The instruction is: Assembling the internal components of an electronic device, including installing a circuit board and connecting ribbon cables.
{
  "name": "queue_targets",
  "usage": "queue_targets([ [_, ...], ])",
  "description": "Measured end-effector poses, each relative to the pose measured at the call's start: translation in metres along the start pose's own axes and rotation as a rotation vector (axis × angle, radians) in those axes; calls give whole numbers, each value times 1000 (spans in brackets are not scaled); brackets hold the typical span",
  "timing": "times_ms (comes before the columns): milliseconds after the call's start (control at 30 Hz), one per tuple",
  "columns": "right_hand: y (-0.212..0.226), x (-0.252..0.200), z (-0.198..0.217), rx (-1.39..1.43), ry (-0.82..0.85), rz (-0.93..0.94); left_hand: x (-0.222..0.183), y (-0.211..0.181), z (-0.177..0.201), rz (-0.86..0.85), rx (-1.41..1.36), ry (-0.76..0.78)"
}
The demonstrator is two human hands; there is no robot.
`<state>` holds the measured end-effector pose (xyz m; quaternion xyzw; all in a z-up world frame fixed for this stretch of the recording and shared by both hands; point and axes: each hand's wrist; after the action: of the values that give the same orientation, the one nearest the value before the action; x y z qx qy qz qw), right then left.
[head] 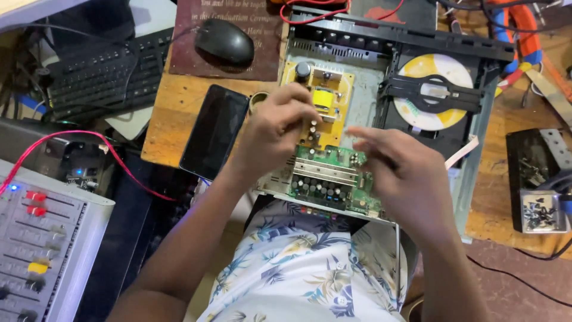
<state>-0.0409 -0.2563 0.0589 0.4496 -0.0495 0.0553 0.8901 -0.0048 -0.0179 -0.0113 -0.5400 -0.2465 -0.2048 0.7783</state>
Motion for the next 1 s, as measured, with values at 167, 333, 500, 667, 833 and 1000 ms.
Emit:
queue_targets([
  [167, -6, -12, -5, 212, -4, -496, 19, 0, 9, 13, 144, 195],
  [333, -24, -20, -18, 189, 36, -335, 34, -5, 8, 70, 268, 403],
  [500, -13, -13, -17, 91, 35, -473, 30, 0, -2, 67, 550, 520],
  [667, -10, -13, -17, 94, 46, -497, 22, -7, -8, 58, 345, 236],
  [833, -12, -15, -14, 86, 31, -474, 29, -16, 0, 135, 91, 80],
  [1000, -11, -13, -12, 80, 48, -494, 37, -15, 10, 231, 60, -52],
])
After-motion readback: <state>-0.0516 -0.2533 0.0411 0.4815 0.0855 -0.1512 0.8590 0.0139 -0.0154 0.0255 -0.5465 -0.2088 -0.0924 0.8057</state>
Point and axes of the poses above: each hand's wrist, its own x-axis towards the middle knuckle, its own z-axis out of the back of the hand, y = z × x, and after that the axes turned 15 degrees about -y, right-handed
